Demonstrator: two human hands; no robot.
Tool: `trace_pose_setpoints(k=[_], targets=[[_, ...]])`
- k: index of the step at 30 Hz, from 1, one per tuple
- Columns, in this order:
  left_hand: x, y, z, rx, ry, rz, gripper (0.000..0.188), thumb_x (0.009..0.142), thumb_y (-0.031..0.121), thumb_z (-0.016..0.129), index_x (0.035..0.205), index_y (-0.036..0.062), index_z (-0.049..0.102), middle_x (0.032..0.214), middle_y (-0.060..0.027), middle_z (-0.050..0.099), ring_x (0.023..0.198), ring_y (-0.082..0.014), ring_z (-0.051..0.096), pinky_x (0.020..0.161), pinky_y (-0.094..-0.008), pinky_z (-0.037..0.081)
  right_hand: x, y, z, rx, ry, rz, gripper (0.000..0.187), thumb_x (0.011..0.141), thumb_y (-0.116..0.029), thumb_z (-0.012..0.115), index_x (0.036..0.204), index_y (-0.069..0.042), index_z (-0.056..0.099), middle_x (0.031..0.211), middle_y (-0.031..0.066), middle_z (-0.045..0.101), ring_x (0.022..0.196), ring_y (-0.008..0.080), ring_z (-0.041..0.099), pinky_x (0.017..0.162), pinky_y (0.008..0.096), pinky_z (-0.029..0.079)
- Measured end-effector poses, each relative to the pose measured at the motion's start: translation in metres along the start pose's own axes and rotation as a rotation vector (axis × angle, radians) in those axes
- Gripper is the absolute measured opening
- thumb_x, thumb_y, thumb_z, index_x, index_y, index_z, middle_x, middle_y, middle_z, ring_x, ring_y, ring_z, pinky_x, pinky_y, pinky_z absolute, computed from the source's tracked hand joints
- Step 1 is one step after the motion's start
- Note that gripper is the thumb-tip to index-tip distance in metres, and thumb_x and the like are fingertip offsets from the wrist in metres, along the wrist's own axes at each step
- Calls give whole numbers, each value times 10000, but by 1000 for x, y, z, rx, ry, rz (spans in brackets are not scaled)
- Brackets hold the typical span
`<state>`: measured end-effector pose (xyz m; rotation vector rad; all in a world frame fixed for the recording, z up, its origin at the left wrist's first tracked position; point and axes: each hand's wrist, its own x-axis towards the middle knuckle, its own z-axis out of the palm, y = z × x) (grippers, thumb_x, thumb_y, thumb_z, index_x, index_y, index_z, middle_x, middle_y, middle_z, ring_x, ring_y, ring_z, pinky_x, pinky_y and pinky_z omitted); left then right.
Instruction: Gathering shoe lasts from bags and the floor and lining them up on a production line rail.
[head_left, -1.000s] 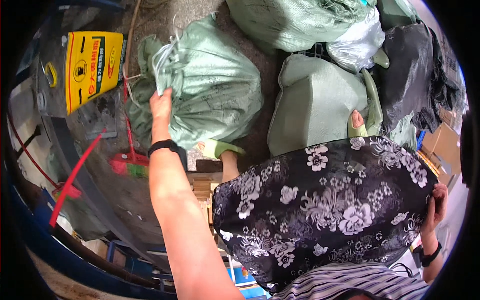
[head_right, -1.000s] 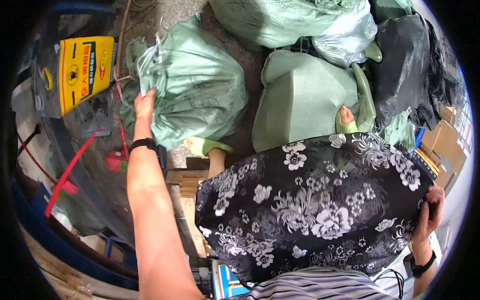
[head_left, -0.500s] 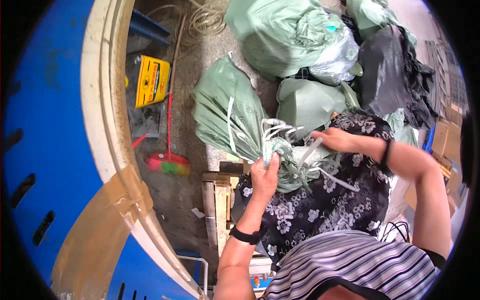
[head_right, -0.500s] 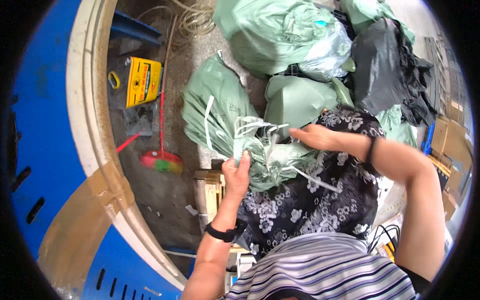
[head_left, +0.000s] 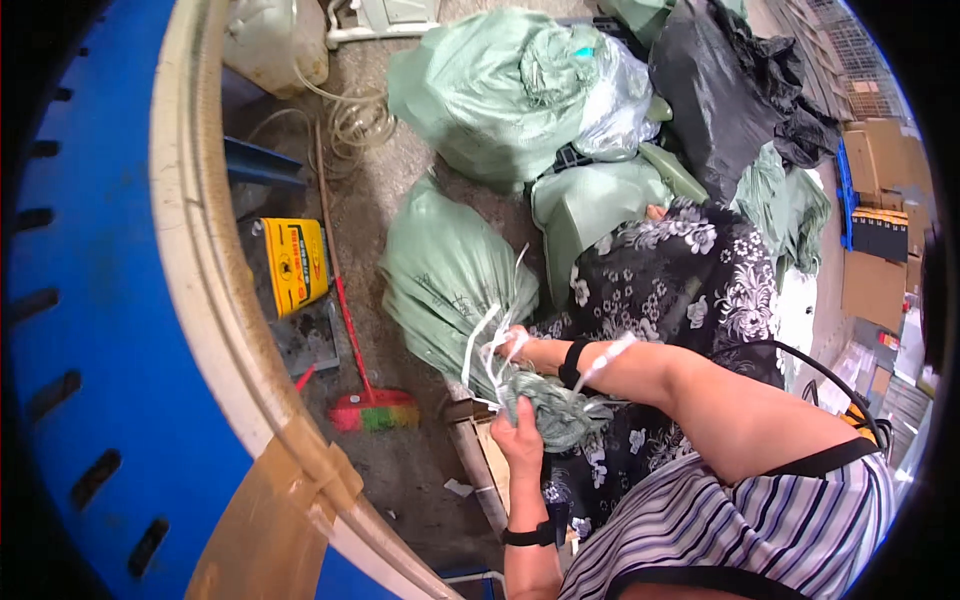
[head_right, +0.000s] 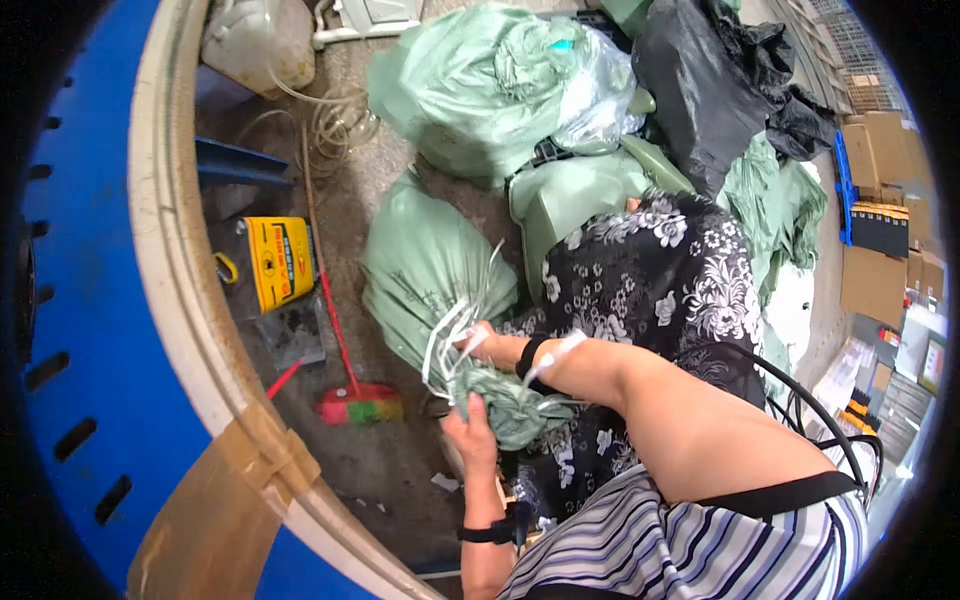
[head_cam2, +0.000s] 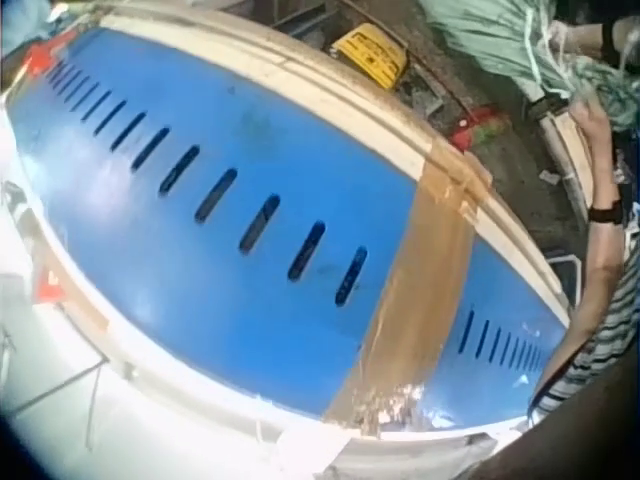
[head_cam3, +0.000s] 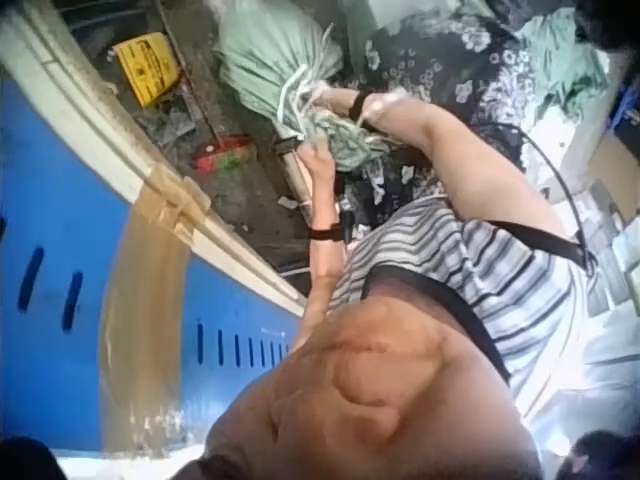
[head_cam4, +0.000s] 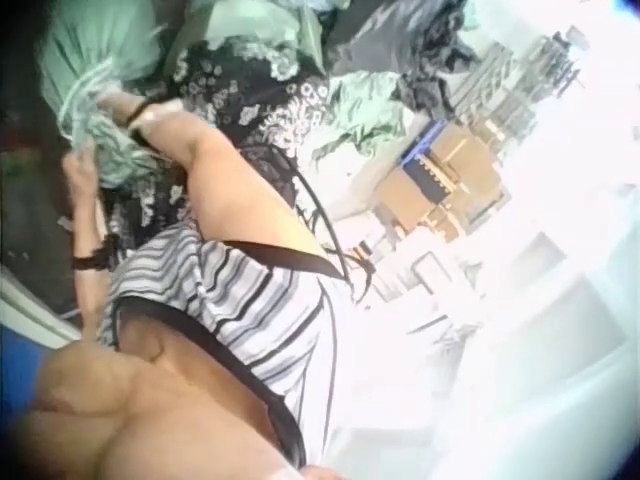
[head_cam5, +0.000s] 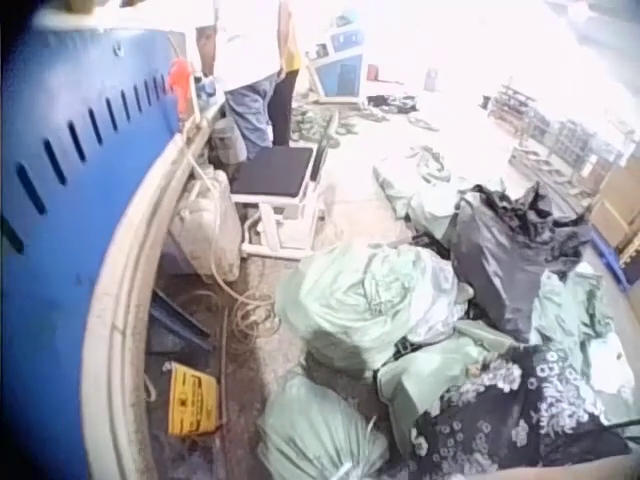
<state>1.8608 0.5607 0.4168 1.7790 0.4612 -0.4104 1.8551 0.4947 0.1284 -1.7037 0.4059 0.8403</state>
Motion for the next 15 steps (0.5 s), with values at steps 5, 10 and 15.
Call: trace_pose_setpoints(k=[5,10,15], targets=[[-7,55,-24,-455,81,-40,253,911,100,528,663,52,532,640,61,478,597,-31,386,529,-215,289,-31,-100,-62,-374,-147,-190,199,765,-235,623,854,-65,674,751,128,652,713,295,648,624,382,508],[-25,182,-25,-280,-163,303,337,852,151,595,556,75,452,525,90,396,486,-26,326,440,-234,220,-130,-232,-151,326,-32,275,303,736,-288,629,890,-28,664,772,48,617,655,161,549,588,353,444],[-49,323,32,-166,-471,550,174,830,14,532,659,-13,556,516,-7,474,475,-81,441,456,-278,351,-268,-343,-290,671,-129,-142,209,760,-161,560,870,-2,639,752,54,632,596,138,574,518,330,446]])
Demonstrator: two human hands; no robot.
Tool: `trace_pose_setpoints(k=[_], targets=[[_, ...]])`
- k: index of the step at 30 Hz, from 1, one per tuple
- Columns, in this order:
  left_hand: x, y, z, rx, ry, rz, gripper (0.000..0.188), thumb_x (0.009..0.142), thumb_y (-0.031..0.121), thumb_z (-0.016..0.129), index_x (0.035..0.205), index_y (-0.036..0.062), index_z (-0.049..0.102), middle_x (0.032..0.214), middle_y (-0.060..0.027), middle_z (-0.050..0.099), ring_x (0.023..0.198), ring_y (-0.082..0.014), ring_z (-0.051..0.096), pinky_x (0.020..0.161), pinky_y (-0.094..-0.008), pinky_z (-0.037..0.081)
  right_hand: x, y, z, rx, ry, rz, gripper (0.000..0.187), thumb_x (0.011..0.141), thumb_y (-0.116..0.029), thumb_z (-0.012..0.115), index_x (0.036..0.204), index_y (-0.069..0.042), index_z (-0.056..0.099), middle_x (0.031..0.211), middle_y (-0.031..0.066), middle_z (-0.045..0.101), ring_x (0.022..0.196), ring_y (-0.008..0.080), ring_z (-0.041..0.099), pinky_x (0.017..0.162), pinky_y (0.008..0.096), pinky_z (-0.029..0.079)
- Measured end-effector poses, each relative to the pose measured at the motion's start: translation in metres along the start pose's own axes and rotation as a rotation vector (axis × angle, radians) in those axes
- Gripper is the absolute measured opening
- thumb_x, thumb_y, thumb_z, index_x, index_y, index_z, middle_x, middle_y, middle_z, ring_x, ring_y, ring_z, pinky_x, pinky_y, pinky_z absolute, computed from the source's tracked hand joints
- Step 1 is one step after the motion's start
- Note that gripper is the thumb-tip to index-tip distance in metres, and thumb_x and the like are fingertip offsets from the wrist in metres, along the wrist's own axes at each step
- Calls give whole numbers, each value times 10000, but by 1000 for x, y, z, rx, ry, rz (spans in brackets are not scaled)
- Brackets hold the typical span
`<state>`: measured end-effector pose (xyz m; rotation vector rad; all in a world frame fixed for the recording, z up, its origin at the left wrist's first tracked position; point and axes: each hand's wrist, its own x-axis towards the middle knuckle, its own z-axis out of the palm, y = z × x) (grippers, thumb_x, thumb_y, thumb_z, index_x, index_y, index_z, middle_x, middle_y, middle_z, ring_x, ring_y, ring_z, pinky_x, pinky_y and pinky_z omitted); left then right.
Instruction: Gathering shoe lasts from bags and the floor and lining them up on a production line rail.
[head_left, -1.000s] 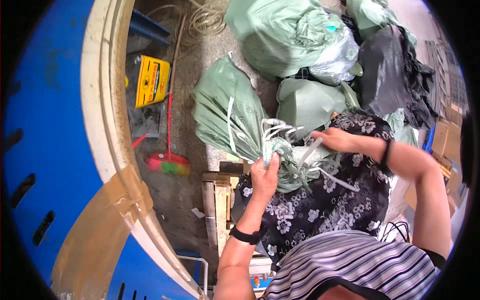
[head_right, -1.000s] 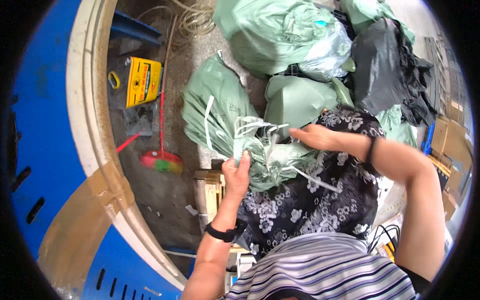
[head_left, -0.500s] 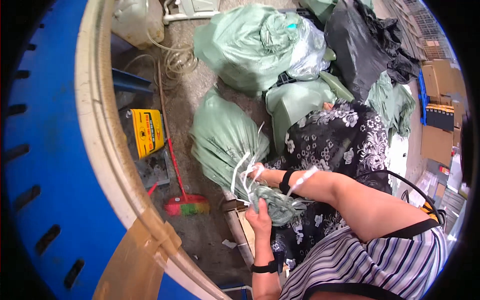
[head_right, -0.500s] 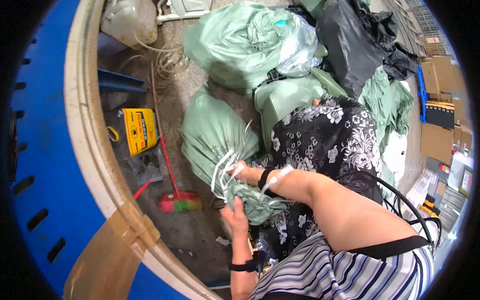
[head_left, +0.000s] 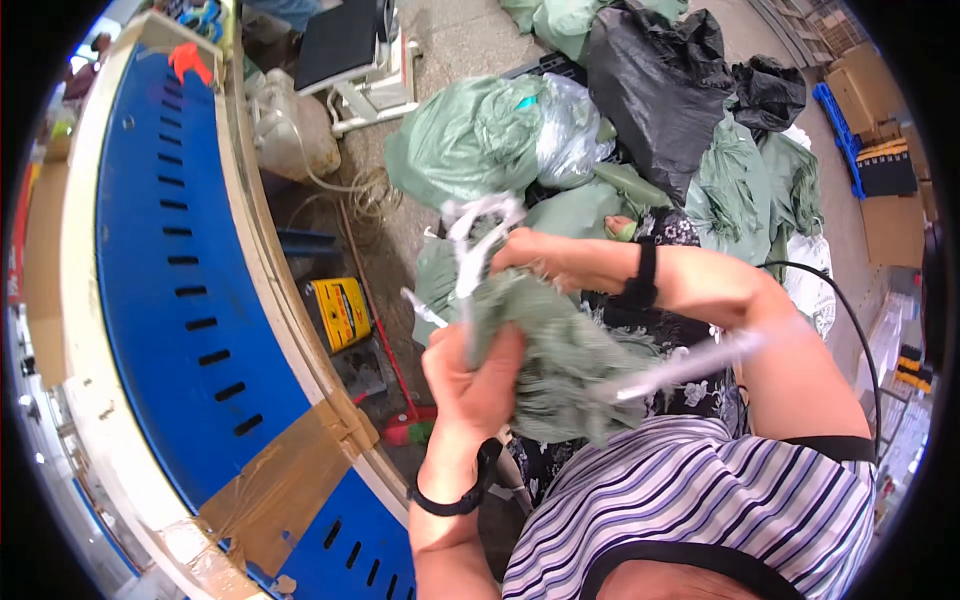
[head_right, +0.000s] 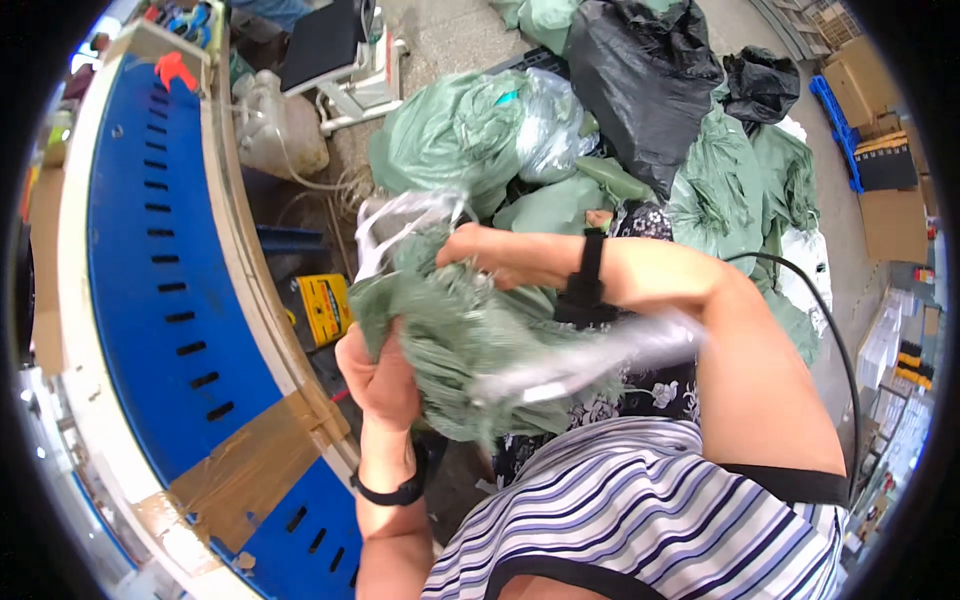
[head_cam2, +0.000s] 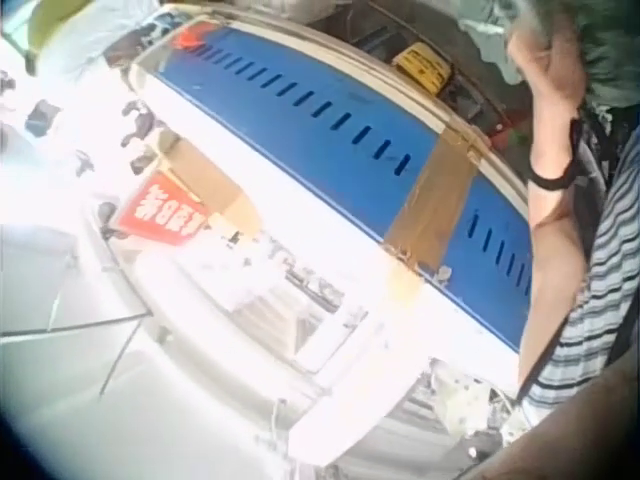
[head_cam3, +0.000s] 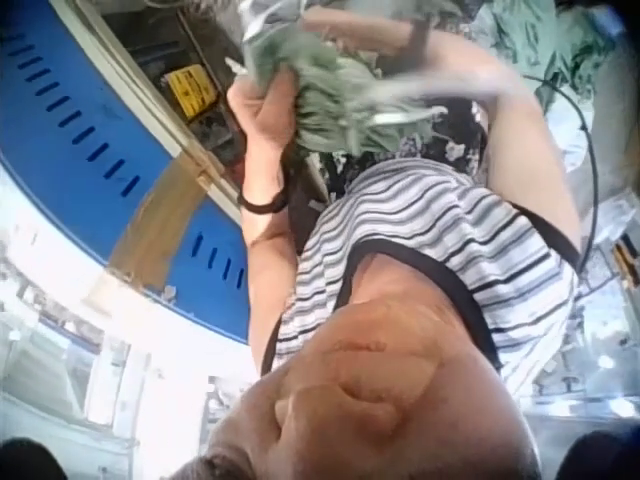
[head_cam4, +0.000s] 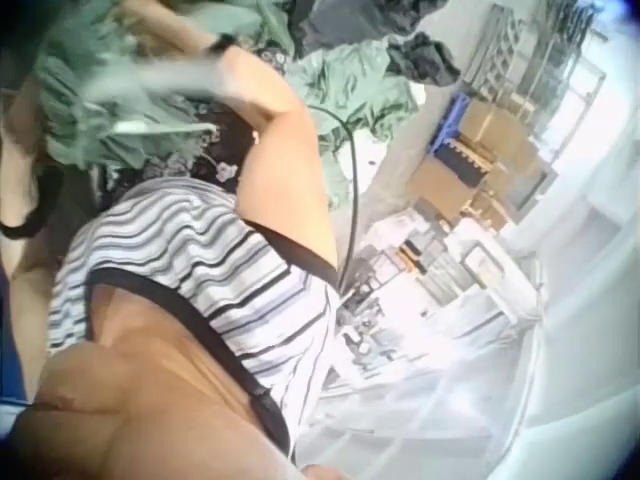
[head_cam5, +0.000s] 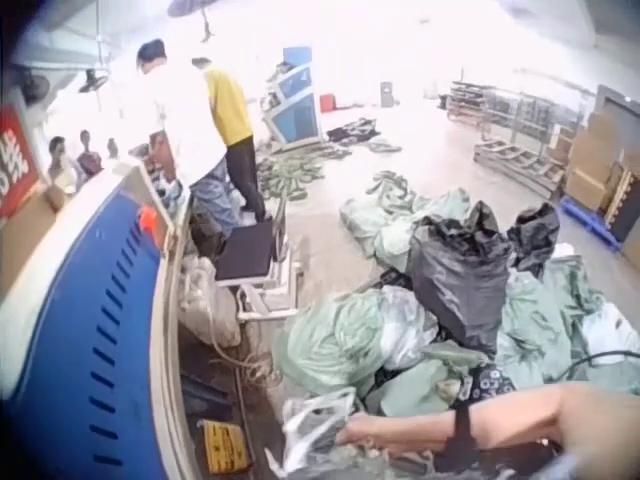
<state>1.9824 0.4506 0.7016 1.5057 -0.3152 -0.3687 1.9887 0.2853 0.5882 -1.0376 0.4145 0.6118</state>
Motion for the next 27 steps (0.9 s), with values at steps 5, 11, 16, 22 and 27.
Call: trace_pose_setpoints(k=[5,11,16,22,27], targets=[[62,59,77,58,-552,443,72,799,62,549,734,29,553,545,-92,473,450,-255,467,461,-353,361,-125,-34,-15,249,-23,-102,208,822,-201,586,929,-28,631,753,21,620,588,118,570,498,252,438],[82,54,193,183,-603,770,313,784,196,591,545,40,464,471,-130,393,505,-336,495,727,-447,332,-224,-14,-176,346,243,-289,232,832,-240,589,927,-33,632,749,16,618,585,125,568,505,261,445],[151,-54,216,175,-360,1110,142,775,145,604,758,20,540,728,-141,516,691,-335,542,600,-442,433,-165,-29,-191,461,487,-409,254,840,-273,592,925,-37,632,746,13,617,582,132,567,511,269,451],[128,-220,107,619,-482,349,113,763,59,505,839,13,574,1035,-199,532,978,-389,515,823,-435,444,-25,-55,-177,53,565,-276,270,854,-313,583,837,-45,616,678,39,592,563,161,561,536,294,467],[42,-203,38,566,-646,-6,419,801,195,605,1174,24,522,1270,-228,448,1123,-388,472,923,-422,411,-27,-15,-207,121,989,-277,155,830,-157,610,867,-7,612,771,63,605,627,170,560,604,330,474]])
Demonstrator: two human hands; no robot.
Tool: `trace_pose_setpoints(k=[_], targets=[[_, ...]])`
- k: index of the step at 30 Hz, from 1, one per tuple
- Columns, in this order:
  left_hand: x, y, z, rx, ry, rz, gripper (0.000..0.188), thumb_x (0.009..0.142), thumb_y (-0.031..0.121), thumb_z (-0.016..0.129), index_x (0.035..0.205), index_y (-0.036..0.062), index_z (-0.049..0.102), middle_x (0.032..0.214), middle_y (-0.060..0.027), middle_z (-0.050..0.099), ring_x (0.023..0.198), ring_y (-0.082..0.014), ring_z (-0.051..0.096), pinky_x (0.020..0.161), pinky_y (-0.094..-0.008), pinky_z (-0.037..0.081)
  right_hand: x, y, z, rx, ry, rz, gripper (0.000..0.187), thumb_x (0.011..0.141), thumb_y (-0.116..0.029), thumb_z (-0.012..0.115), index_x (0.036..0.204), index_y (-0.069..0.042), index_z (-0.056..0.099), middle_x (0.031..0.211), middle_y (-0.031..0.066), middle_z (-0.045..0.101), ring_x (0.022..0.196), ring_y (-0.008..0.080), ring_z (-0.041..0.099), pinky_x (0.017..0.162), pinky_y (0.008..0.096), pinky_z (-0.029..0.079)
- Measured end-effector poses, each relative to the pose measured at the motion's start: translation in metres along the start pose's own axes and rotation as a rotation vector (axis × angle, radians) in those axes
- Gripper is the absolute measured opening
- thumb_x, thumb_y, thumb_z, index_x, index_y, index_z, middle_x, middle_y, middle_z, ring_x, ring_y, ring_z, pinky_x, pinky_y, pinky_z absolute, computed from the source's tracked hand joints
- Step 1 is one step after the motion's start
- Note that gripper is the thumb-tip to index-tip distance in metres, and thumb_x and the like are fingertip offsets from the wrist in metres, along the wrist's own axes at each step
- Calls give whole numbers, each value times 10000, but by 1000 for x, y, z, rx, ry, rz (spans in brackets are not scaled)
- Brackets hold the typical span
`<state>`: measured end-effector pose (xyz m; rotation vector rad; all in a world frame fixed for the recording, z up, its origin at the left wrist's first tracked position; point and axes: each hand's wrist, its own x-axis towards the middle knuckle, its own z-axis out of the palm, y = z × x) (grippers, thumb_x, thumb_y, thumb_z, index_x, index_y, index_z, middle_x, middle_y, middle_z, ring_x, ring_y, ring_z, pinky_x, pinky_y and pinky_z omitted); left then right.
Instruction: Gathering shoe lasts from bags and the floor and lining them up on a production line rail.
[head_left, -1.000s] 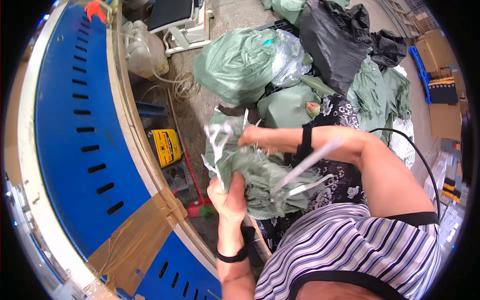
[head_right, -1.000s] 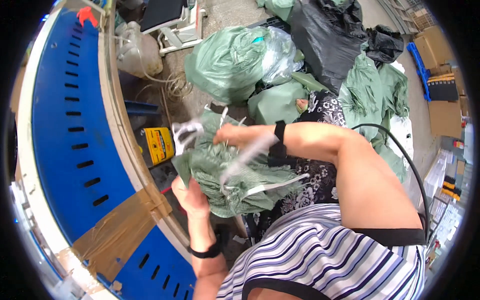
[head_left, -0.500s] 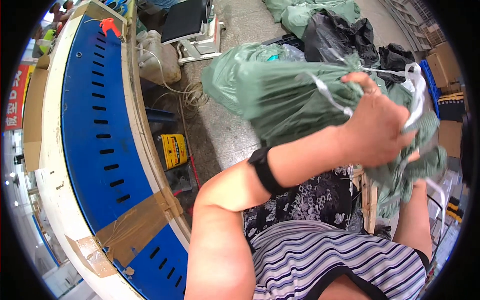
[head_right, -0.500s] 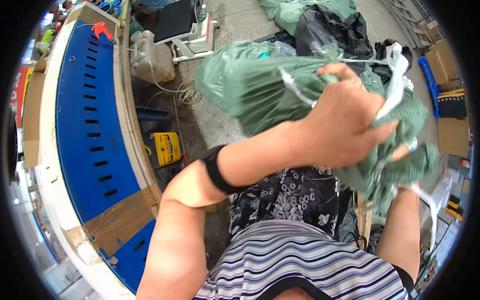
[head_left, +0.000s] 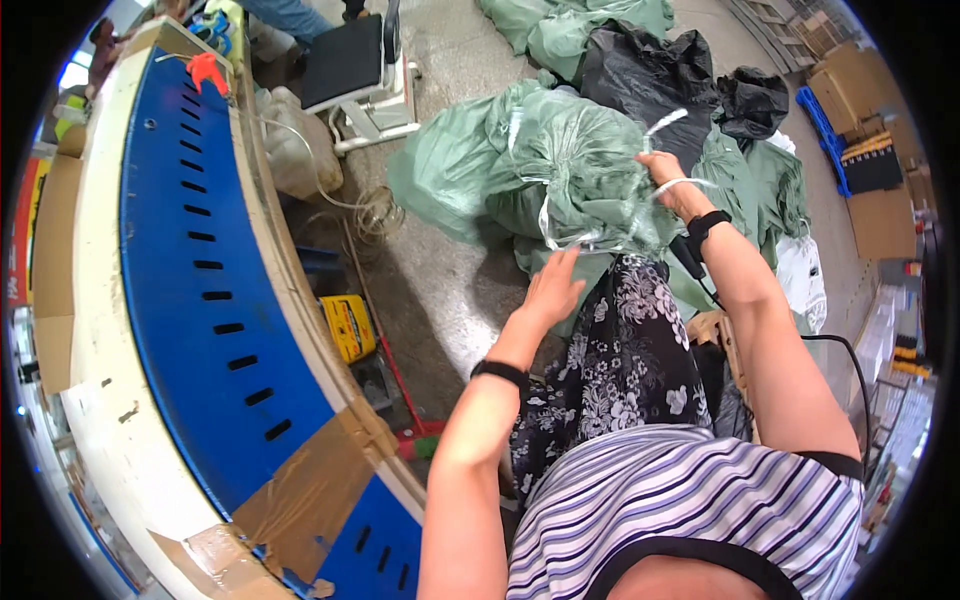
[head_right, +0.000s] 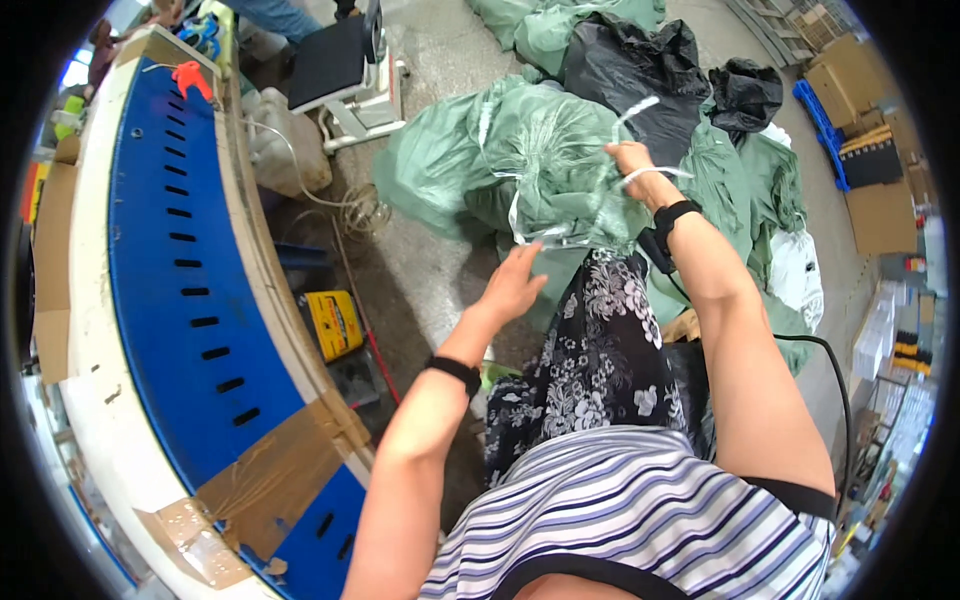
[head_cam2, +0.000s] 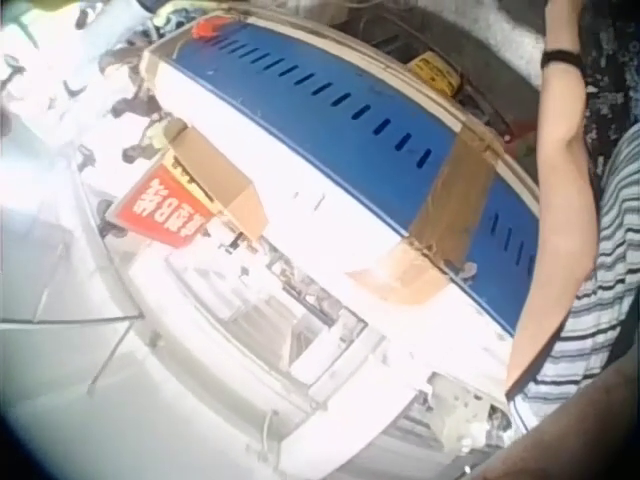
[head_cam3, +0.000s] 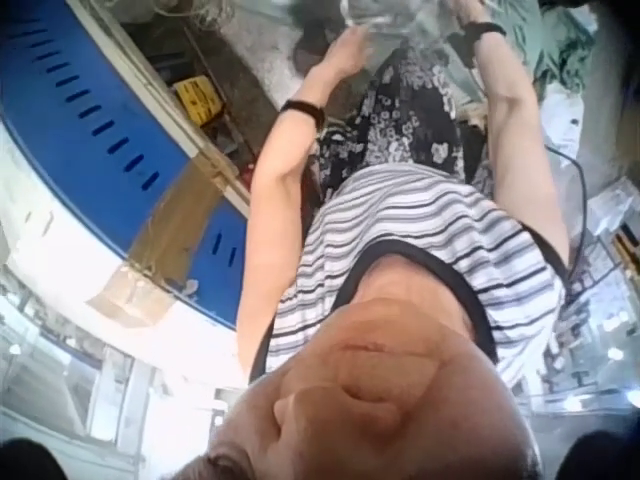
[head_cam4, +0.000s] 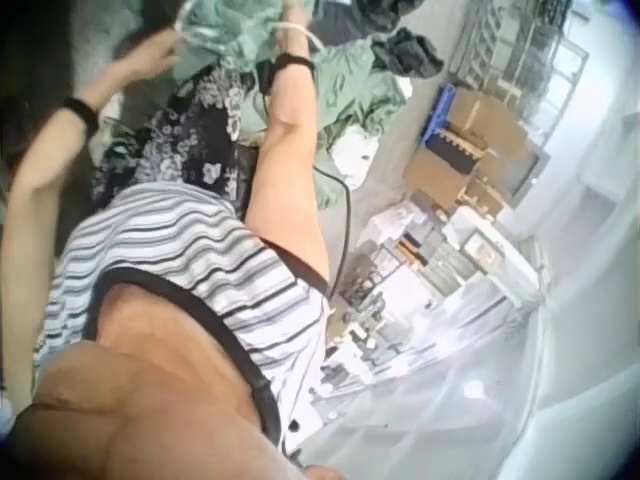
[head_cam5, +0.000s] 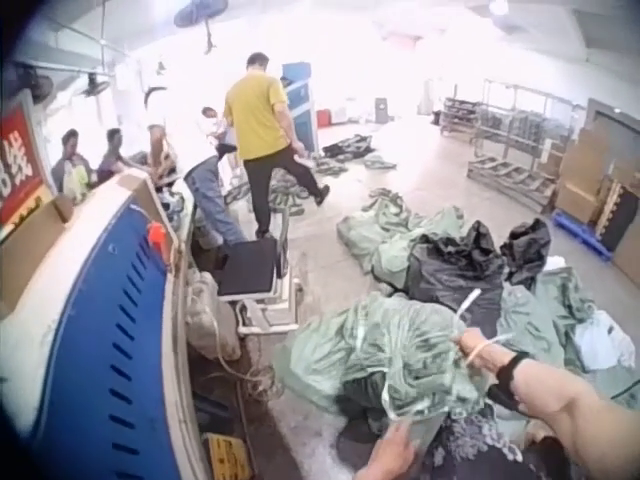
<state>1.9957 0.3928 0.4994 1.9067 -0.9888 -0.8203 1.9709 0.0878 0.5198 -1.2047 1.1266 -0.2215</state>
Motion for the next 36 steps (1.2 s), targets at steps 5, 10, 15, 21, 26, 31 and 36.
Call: trace_pose_setpoints(k=[5,10,15,21,26,31,36], targets=[[-83,-34,-62,165,-13,-99,425,783,223,626,1132,-8,552,1106,-225,581,1087,-356,522,905,-411,425,-13,44,-88,-239,239,-222,181,818,-138,562,838,40,591,769,100,597,674,191,576,594,349,459],[-106,-58,-99,197,123,-201,338,781,210,594,1049,5,586,1003,-222,614,971,-385,568,837,-436,455,-56,74,-115,-106,286,-235,177,778,-153,588,804,22,583,727,97,554,624,188,542,570,350,432],[-99,-46,-118,146,114,-242,368,773,201,603,1068,-20,595,929,-218,635,910,-363,602,794,-420,465,-71,49,-82,-30,201,-196,190,844,-232,553,840,-48,600,808,85,577,735,190,540,624,360,448],[-45,-50,-134,185,66,-186,387,772,219,610,1078,-18,594,927,-212,639,905,-352,607,796,-403,469,-79,38,-78,-13,150,-151,183,843,-216,559,794,-43,595,768,79,573,721,168,535,608,348,448],[48,-95,-118,-188,21,-408,461,823,378,602,1083,-3,604,931,-152,661,866,-308,627,757,-386,478,-120,34,-5,-249,-206,-245,180,862,-216,576,814,-45,597,682,-12,541,621,95,501,585,280,404],[163,-66,-65,-1072,-174,-874,670,788,504,629,1138,-59,530,1017,-133,612,816,-238,609,720,-350,482,-130,57,119,-388,-509,-457,186,846,-188,583,794,-15,537,630,113,536,569,227,536,542,369,424],[200,-124,-69,-819,-287,-704,392,715,78,636,1084,-29,560,988,-122,622,828,-232,614,720,-353,490,-86,35,174,-712,-887,-419,276,831,-247,564,931,10,537,819,214,586,760,417,561,673,428,465]])
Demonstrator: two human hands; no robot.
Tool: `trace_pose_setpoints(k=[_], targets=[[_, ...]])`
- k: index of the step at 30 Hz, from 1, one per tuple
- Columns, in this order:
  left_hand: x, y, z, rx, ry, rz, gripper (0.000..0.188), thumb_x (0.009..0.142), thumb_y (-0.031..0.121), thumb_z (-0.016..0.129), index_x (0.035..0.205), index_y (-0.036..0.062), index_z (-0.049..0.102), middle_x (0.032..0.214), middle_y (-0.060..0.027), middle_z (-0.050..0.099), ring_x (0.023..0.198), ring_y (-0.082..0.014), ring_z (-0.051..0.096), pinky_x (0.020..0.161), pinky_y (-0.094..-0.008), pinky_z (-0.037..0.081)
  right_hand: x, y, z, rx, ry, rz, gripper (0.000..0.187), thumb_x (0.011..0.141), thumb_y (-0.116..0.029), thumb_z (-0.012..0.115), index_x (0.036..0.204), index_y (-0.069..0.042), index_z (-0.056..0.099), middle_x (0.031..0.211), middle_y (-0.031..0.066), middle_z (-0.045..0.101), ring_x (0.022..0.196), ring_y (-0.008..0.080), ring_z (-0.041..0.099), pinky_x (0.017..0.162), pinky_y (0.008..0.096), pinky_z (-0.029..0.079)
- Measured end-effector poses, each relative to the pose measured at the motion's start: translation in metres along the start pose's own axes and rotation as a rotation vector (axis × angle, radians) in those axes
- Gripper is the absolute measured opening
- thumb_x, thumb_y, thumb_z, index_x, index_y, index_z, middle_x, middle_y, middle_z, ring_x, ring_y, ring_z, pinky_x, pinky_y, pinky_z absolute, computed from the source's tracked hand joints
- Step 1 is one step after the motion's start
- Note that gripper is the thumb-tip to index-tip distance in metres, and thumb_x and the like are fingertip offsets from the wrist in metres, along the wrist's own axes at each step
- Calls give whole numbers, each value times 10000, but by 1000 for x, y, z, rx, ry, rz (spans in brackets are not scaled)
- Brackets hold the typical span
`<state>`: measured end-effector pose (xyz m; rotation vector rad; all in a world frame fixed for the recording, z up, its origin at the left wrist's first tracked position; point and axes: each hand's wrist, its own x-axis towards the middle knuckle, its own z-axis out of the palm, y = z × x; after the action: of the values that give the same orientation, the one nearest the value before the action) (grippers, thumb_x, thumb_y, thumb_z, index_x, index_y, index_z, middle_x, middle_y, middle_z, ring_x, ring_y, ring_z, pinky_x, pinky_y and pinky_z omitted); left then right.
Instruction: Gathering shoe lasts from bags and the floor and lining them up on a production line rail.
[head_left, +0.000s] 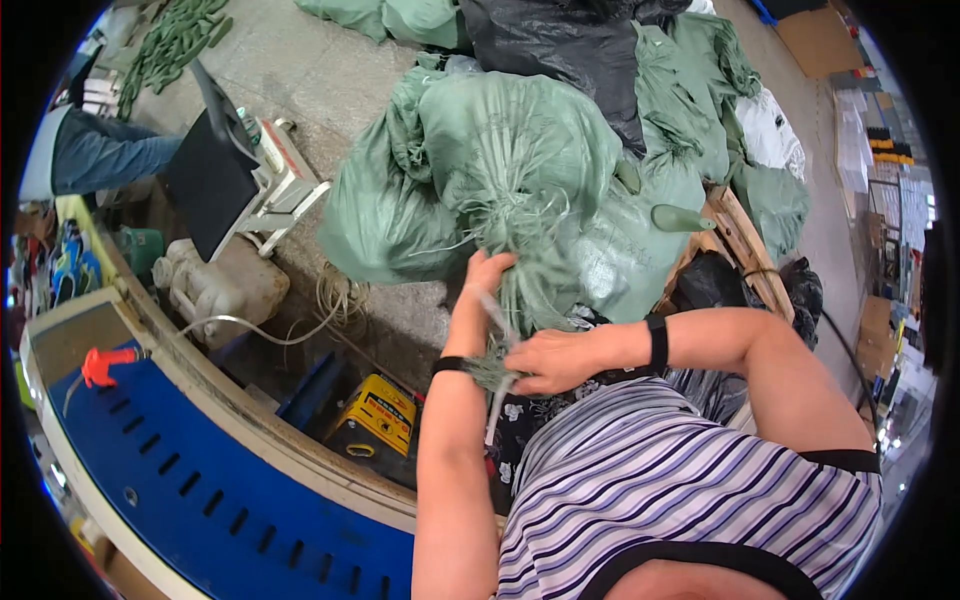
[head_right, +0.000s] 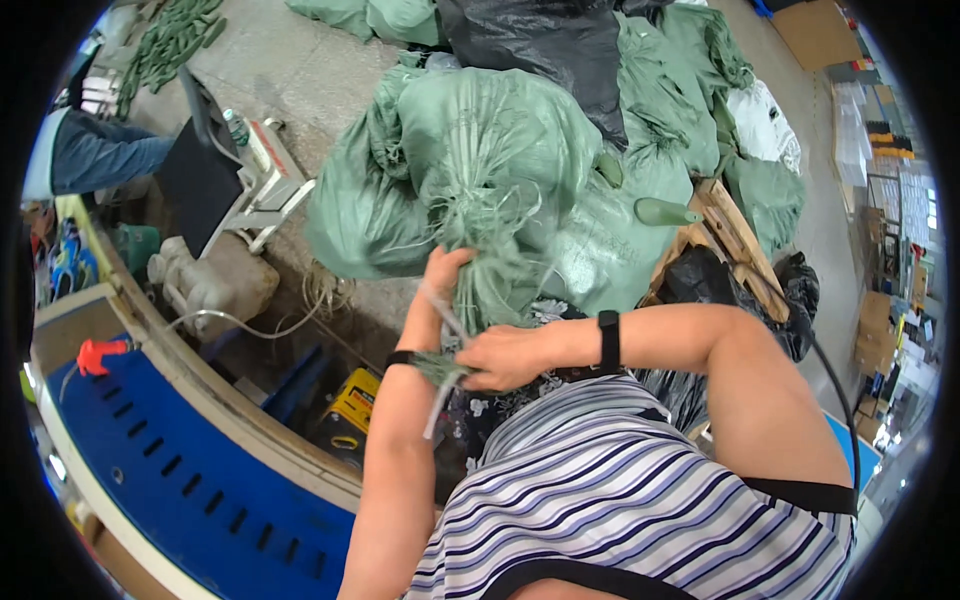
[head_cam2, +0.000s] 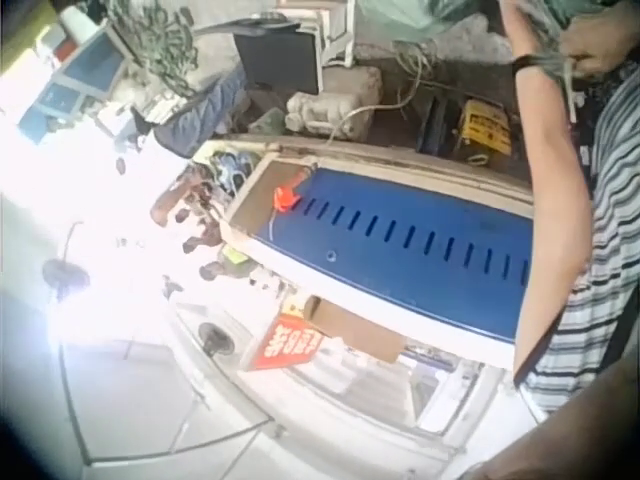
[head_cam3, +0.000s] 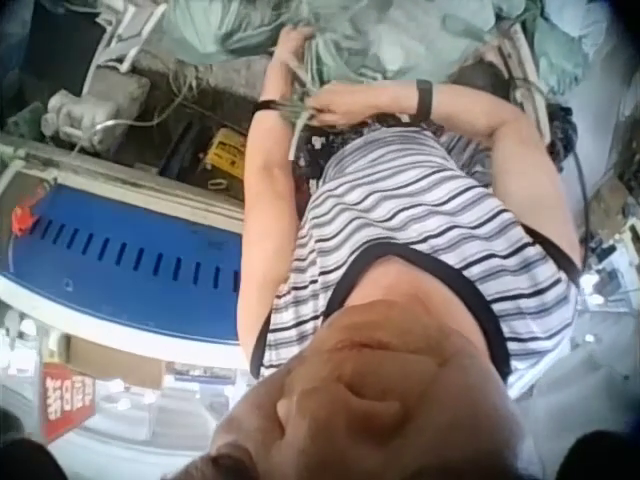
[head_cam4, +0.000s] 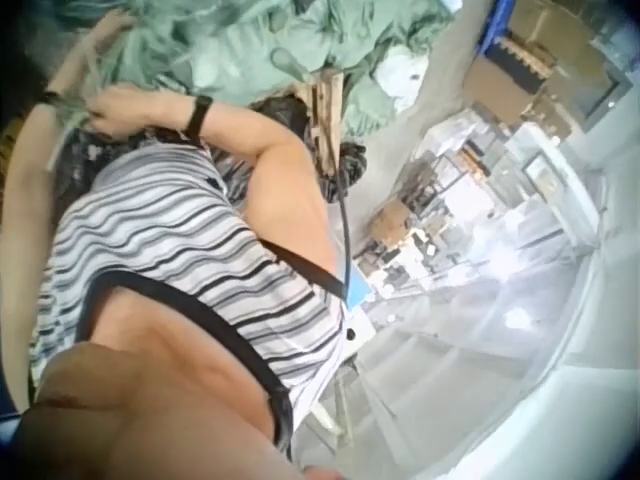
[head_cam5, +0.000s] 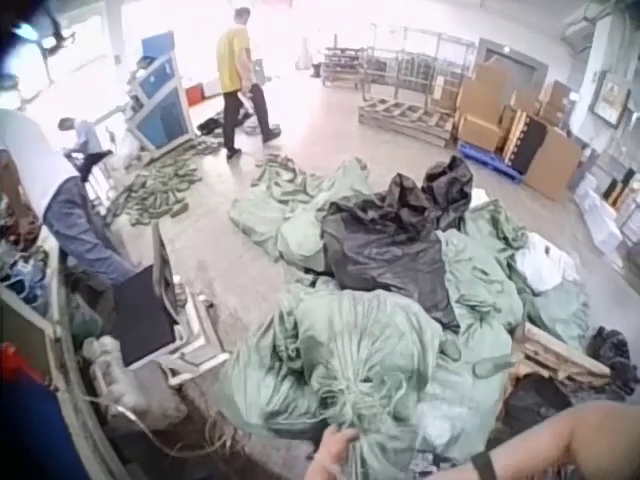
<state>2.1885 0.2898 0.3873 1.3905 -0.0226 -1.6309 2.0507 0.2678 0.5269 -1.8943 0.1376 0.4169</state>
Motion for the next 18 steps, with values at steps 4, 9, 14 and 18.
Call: trace_pose_setpoints(k=[4,9,14,18], targets=[[-12,21,-21,-61,-10,-84,386,735,10,569,1120,-19,554,1004,-83,625,855,-215,609,761,-332,479,-53,36,-73,759,-225,586,533,875,-305,569,1303,-40,396,972,141,614,733,200,645,607,332,531],[-3,23,-36,959,120,445,495,694,-56,490,1161,97,557,1027,-113,627,918,-312,602,756,-362,474,-64,118,-154,-295,802,716,263,816,-255,549,867,-7,623,708,160,612,739,301,637,646,379,484],[-10,27,-24,1196,122,705,512,675,-37,529,1160,125,540,792,-118,548,770,-343,576,655,-440,443,48,148,-114,209,687,601,440,799,-365,606,935,54,604,819,210,633,783,290,627,673,362,486],[0,16,-22,1525,65,676,536,682,36,591,1211,56,512,815,-92,557,729,-258,588,615,-391,438,89,145,-74,542,567,718,645,795,-368,648,1172,127,482,1071,222,589,933,258,582,760,337,485]])
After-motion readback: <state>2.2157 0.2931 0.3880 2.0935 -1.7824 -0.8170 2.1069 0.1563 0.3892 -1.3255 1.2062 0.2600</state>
